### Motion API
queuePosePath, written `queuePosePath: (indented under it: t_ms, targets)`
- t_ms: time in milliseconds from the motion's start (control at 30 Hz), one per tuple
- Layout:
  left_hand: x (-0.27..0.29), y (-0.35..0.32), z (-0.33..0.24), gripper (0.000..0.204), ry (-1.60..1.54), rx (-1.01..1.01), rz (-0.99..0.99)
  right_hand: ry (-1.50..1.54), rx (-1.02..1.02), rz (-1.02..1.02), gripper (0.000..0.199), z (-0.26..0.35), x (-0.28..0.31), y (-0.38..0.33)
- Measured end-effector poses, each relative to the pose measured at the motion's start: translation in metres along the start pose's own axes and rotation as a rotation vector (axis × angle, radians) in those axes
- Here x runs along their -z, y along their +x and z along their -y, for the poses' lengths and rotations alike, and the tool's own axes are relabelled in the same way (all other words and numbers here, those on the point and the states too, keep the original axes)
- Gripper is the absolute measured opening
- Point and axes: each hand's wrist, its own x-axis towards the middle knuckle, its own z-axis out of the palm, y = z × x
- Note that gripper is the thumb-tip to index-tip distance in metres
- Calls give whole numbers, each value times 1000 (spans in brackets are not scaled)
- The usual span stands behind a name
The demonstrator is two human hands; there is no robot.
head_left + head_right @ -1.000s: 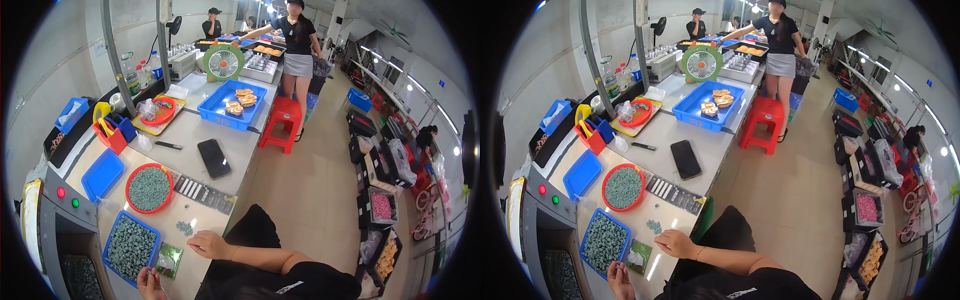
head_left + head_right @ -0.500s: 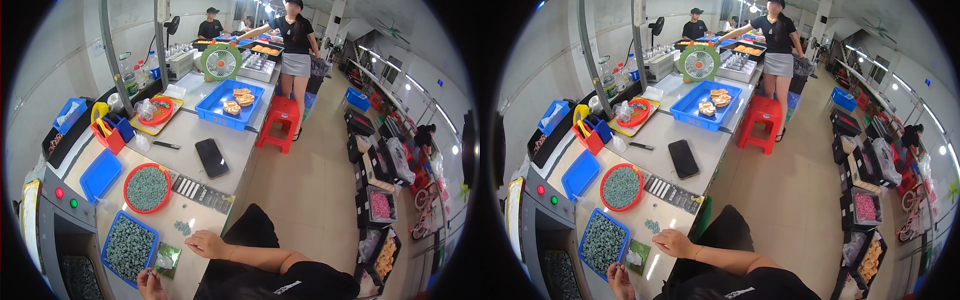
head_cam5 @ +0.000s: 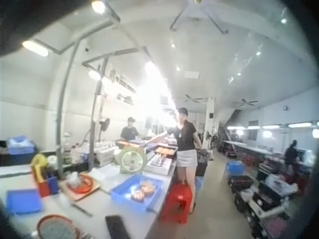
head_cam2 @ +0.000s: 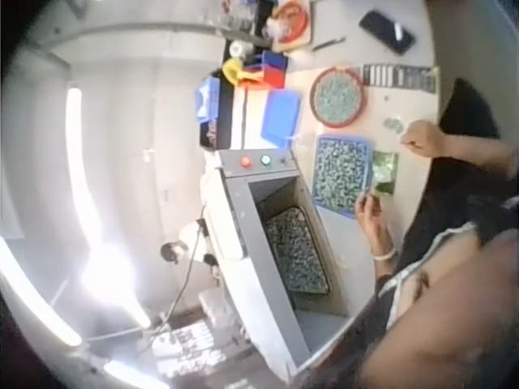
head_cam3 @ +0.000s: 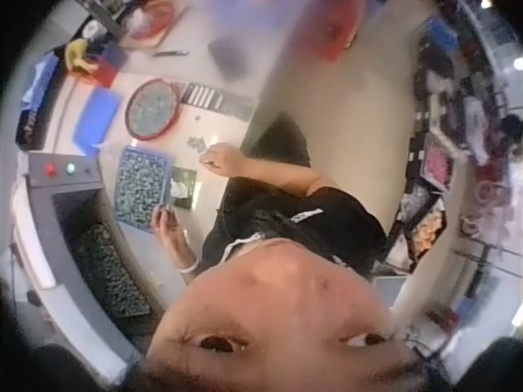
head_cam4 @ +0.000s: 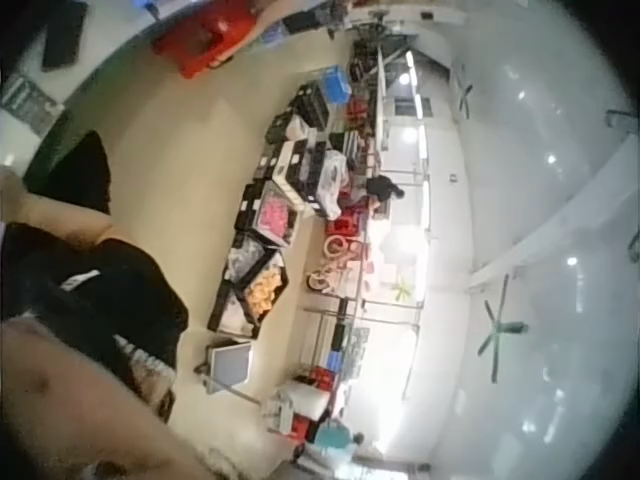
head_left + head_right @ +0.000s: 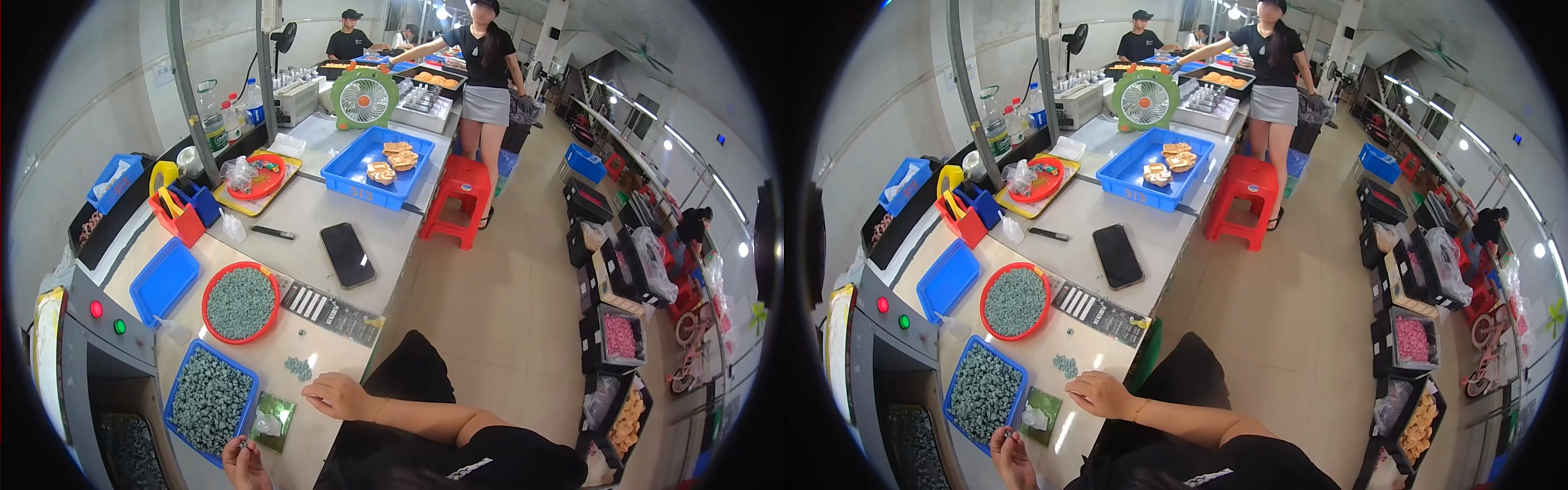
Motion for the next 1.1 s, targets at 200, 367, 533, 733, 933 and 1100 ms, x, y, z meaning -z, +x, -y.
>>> queuePosePath:
  t_ms: [200, 367, 533, 733, 933, 1100]
  targets:
    - [-12, -6, -4, 23, 28, -27, -59, 1, 8, -14, 8, 0, -1, 1]
    - [-12, -6, -5, 21, 22, -49, -14, -4, 73, -71, 7, -1, -3, 4]
    - [7, 6, 7, 23, 42, -123, -76, -9, 50, -41, 7, -1, -4, 3]
    - [2, 6, 5, 20, 76, -123, -99, -15, 81, -69, 7, -2, -6, 7]
    - [2, 7, 4, 19, 75, -107, -81, -27, 65, -29, 7, -1, -4, 6]
    - [5, 7, 7, 19, 79, -104, -59, -51, 52, -1, 9, -1, -7, 4]
